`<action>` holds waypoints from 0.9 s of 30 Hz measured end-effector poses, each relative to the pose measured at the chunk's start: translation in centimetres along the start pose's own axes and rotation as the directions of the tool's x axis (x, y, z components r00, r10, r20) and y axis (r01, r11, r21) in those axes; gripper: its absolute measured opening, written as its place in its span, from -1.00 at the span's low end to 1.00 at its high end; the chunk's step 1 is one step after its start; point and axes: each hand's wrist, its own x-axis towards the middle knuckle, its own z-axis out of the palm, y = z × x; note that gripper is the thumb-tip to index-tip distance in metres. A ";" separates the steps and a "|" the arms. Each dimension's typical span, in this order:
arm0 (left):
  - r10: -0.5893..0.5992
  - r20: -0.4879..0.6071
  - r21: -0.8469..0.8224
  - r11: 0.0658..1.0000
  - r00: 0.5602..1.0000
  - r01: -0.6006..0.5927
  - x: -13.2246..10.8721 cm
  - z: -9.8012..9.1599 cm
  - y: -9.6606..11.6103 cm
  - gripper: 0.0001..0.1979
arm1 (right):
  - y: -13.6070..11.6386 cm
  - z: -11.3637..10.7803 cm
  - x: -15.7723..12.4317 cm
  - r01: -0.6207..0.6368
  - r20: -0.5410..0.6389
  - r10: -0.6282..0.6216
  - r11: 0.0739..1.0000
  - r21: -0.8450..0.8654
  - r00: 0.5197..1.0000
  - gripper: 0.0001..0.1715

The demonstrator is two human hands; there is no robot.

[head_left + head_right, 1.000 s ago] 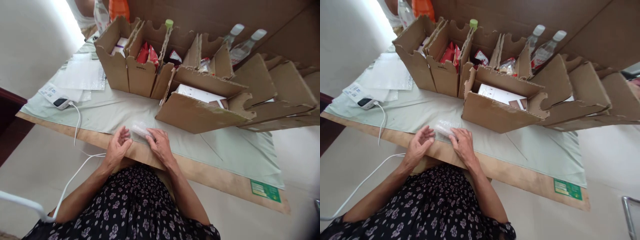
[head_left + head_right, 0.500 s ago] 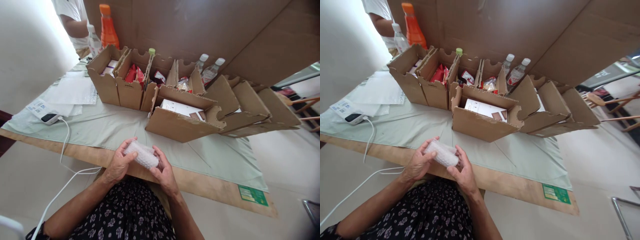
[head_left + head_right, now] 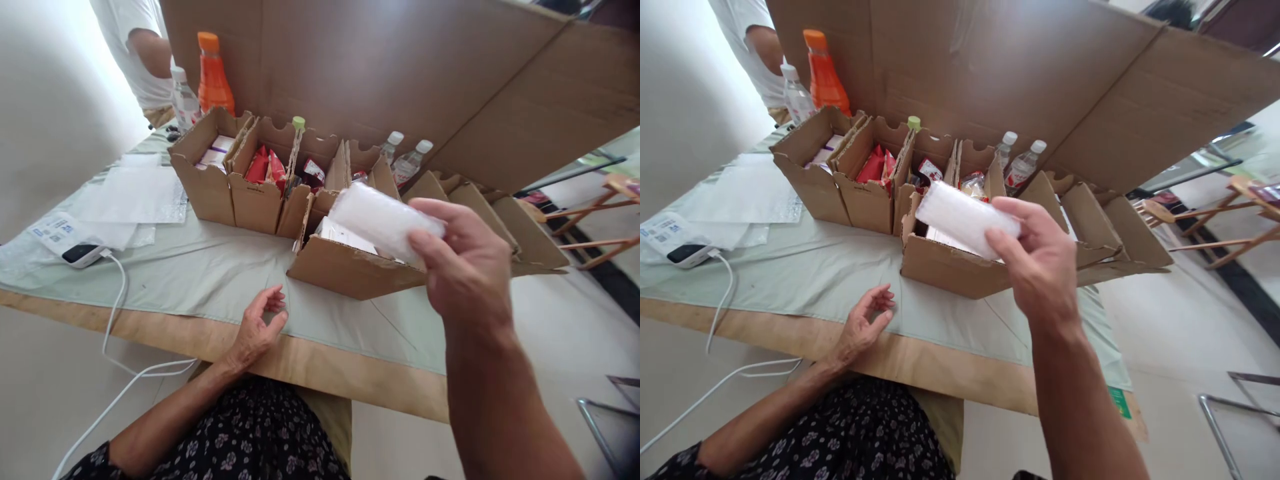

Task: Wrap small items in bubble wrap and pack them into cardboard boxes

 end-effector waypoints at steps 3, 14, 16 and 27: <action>0.083 0.027 0.138 0.987 0.996 -0.086 -0.4 0.2 -0.9 -0.60 | 1.2 1.2 4.5 -0.188 0.259 0.197 0.980 -0.057 0.946 -0.59; 0.144 0.104 0.205 0.965 0.984 -0.163 0.0 0.1 -0.6 -0.70 | -0.9 8.3 10.7 0.410 0.578 0.124 0.587 -0.698 0.807 -0.84; 0.150 0.102 0.201 0.965 0.983 -0.168 0.0 0.1 -0.6 -0.72 | -0.9 10.1 10.8 0.427 0.584 0.207 0.503 -0.752 0.785 -0.84; 0.145 0.107 0.190 0.968 0.984 -0.163 0.0 0.2 -0.7 -0.75 | -0.5 9.0 8.6 0.454 0.612 0.222 0.494 -0.742 0.759 -0.71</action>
